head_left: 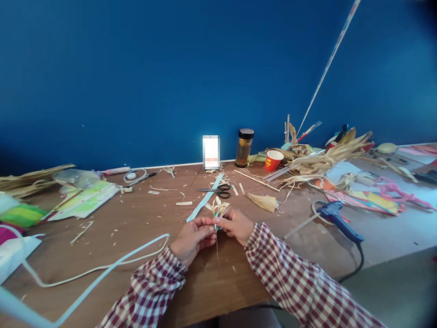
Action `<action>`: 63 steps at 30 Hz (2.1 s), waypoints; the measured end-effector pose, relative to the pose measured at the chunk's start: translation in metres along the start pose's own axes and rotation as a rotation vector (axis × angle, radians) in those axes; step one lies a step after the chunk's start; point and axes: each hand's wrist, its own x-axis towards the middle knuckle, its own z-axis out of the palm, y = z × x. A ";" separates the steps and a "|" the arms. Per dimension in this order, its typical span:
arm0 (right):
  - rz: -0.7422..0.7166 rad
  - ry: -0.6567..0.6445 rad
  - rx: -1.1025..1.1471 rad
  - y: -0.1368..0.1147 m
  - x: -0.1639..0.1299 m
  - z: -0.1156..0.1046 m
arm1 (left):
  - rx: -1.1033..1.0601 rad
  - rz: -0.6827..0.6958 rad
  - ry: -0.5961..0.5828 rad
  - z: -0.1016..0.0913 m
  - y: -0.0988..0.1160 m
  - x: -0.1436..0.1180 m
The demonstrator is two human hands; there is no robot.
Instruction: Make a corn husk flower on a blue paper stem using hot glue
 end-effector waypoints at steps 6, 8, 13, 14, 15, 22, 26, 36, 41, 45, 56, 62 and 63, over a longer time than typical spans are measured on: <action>-0.007 -0.019 -0.027 -0.001 -0.002 0.001 | 0.060 0.003 -0.044 0.000 -0.002 0.001; 0.004 -0.007 -0.014 -0.003 -0.002 0.001 | 0.111 0.008 0.018 0.002 -0.003 0.002; 0.024 0.072 0.054 -0.005 -0.001 0.000 | 0.230 0.179 0.257 0.002 -0.006 0.004; 0.025 0.085 0.059 -0.005 0.000 0.000 | 0.266 0.235 0.294 0.001 -0.006 0.004; 0.024 0.095 0.056 -0.005 0.000 0.001 | 0.313 0.282 0.312 0.000 -0.006 0.003; -0.003 0.150 -0.073 0.003 0.004 0.001 | 0.515 0.224 0.215 0.001 -0.006 0.002; -0.027 0.132 -0.185 0.004 0.002 -0.001 | 0.503 0.193 0.156 0.001 -0.006 0.004; -0.001 0.047 -0.106 -0.003 -0.002 0.001 | 0.516 0.183 -0.027 -0.004 -0.008 0.006; 0.047 0.077 0.018 -0.005 0.000 0.002 | 0.451 0.204 0.028 0.000 -0.007 0.005; 0.022 0.097 0.064 -0.007 0.000 0.003 | 0.417 0.187 0.027 0.001 -0.005 0.003; -0.082 0.012 0.155 -0.009 -0.003 0.010 | 0.081 -0.065 -0.108 0.000 0.002 -0.003; -0.100 0.026 0.089 -0.008 -0.002 0.011 | 0.152 0.027 -0.073 0.001 -0.001 -0.002; -0.104 0.031 0.077 -0.007 -0.002 0.011 | 0.178 0.064 -0.066 0.001 -0.003 -0.001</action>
